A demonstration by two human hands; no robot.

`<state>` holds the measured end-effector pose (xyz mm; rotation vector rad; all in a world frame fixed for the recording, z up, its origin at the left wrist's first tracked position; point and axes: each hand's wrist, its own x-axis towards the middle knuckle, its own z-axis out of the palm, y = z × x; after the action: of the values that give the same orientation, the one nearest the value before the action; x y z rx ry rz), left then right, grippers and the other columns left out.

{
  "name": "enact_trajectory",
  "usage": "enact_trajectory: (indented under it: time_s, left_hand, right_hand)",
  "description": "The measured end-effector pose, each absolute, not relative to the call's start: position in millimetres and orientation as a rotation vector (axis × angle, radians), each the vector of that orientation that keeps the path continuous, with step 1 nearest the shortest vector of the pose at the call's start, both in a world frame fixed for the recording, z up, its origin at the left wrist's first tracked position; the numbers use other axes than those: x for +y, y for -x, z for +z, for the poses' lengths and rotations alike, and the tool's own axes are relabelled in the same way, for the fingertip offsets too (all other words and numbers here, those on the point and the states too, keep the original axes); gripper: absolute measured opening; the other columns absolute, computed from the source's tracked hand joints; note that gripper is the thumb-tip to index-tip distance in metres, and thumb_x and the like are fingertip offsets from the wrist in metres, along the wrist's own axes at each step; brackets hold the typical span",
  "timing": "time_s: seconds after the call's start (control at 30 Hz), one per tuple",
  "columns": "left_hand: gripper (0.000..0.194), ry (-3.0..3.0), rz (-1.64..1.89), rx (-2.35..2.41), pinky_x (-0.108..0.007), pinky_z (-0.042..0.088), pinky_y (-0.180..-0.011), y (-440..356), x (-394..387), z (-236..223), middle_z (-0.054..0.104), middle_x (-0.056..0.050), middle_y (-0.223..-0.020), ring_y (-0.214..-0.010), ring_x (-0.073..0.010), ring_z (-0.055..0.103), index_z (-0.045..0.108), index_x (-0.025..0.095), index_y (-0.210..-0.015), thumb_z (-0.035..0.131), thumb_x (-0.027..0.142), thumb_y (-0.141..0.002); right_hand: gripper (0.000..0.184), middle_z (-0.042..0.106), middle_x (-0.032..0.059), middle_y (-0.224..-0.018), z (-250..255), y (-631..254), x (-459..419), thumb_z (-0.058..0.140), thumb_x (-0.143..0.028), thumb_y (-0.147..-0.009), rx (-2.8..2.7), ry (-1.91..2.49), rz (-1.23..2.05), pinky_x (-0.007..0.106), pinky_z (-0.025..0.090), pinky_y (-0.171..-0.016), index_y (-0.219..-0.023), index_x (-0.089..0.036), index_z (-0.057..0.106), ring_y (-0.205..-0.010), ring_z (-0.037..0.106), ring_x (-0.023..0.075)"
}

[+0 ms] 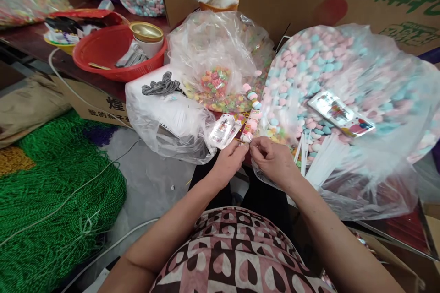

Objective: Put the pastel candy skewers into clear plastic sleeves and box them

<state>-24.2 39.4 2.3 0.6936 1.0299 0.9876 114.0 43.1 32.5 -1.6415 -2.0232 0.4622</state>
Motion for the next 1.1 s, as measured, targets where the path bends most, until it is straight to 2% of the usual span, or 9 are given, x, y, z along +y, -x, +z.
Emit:
enact_trajectory:
  time_s: [0.17,0.3,0.43,0.53,0.6,0.67,0.73,0.9,1.1]
  left_hand:
    - [0.042,-0.72,1.036,0.918,-0.017,0.015,-0.039,23.4,39.6,-0.4,0.033,0.009,-0.053,-0.043,-0.0025,0.023,0.045,0.018,-0.069,0.065,0.053,-0.08]
    - [0.038,-0.594,0.989,0.792,-0.017,0.013,-0.037,25.6,38.5,8.7,0.029,0.011,-0.049,-0.038,-0.002,0.018,0.053,0.016,-0.072,0.066,0.051,-0.078]
    - [0.034,-0.476,0.787,0.58,-0.017,0.015,-0.035,31.3,31.1,19.4,0.025,0.011,-0.044,-0.034,-0.0028,0.016,0.053,0.016,-0.068,0.063,0.046,-0.081]
    - [0.033,-0.411,0.689,0.5,-0.017,0.016,-0.034,35.6,24.7,22.5,0.021,0.011,-0.043,-0.034,-0.0038,0.015,0.052,0.016,-0.065,0.057,0.041,-0.086]
    - [0.037,-0.388,0.603,0.467,-0.017,0.018,-0.034,37.4,21.6,23.3,0.02,0.011,-0.042,-0.033,-0.0047,0.015,0.05,0.017,-0.063,0.052,0.041,-0.09]
    - [0.04,-0.368,0.529,0.433,-0.018,0.019,-0.034,38.2,19.8,23.8,0.019,0.01,-0.042,-0.033,-0.0053,0.014,0.049,0.017,-0.061,0.047,0.042,-0.093]
    - [0.039,-0.351,0.504,0.402,-0.018,0.02,-0.034,38.0,19.1,24.1,0.019,0.01,-0.042,-0.033,-0.0056,0.014,0.048,0.017,-0.062,0.046,0.04,-0.094]
    - [0.035,-0.371,0.605,0.392,-0.017,0.02,-0.034,32.5,19.9,25.1,0.021,0.011,-0.043,-0.033,-0.0048,0.016,0.049,0.017,-0.067,0.054,0.042,-0.091]
    - [0.045,-0.521,0.981,0.705,-0.015,0.018,-0.036,20.5,26.3,25.5,0.027,0.012,-0.044,-0.034,-0.002,0.022,0.047,0.018,-0.067,0.07,0.056,-0.076]
  right_hand:
    - [0.021,0.061,0.0001,-0.056,28.3,-116.1,39.2,0.052,-0.034,-0.086,-1.918,1.619,0.511,0.026,0.035,-0.052,-0.082,-0.019,0.066,-0.048,0.051,0.0137]
    - [0.025,0.059,-0.0015,-0.055,24.7,-117.7,32.5,0.057,-0.043,-0.087,-1.622,1.488,0.913,0.024,0.04,-0.05,-0.083,-0.02,0.065,-0.047,0.051,0.0124]
    - [0.032,0.058,-0.0025,-0.054,21.9,-116.8,28.7,0.069,-0.05,-0.079,-1.299,1.348,1.256,0.023,0.04,-0.046,-0.072,-0.02,0.06,-0.045,0.047,0.0102]
    - [0.027,0.066,-0.0005,-0.066,24.6,-121.8,30.0,0.078,-0.045,-0.072,-1.256,1.24,1.377,0.025,0.049,-0.059,-0.073,-0.021,0.068,-0.059,0.058,0.0122]
    - [0.026,0.073,0.0027,-0.092,27.2,-128.5,32.0,0.082,-0.04,-0.069,-1.294,1.167,1.453,0.029,0.053,-0.078,-0.087,-0.023,0.074,-0.083,0.066,0.0166]
    - [0.032,0.071,0.0049,-0.115,27.4,-135.2,33.4,0.082,-0.039,-0.07,-1.356,1.101,1.548,0.034,0.052,-0.09,-0.098,-0.025,0.076,-0.102,0.065,0.0212]
    - [0.027,0.072,0.0061,-0.114,23.3,-138.8,33.5,0.08,-0.041,-0.073,-1.385,1.053,1.61,0.038,0.051,-0.093,-0.094,-0.024,0.077,-0.104,0.065,0.0236]
    - [0.018,0.072,0.0011,-0.075,8.8,-129.9,29.7,0.079,-0.041,-0.073,-1.254,1.127,1.362,0.036,0.054,-0.077,-0.076,-0.024,0.075,-0.073,0.066,0.019]
    - [0.009,0.07,0.0003,-0.076,17.6,-112.6,26.0,0.069,-0.029,-0.081,-1.47,1.253,0.752,0.032,0.05,-0.076,-0.074,-0.024,0.071,-0.074,0.064,0.0164]
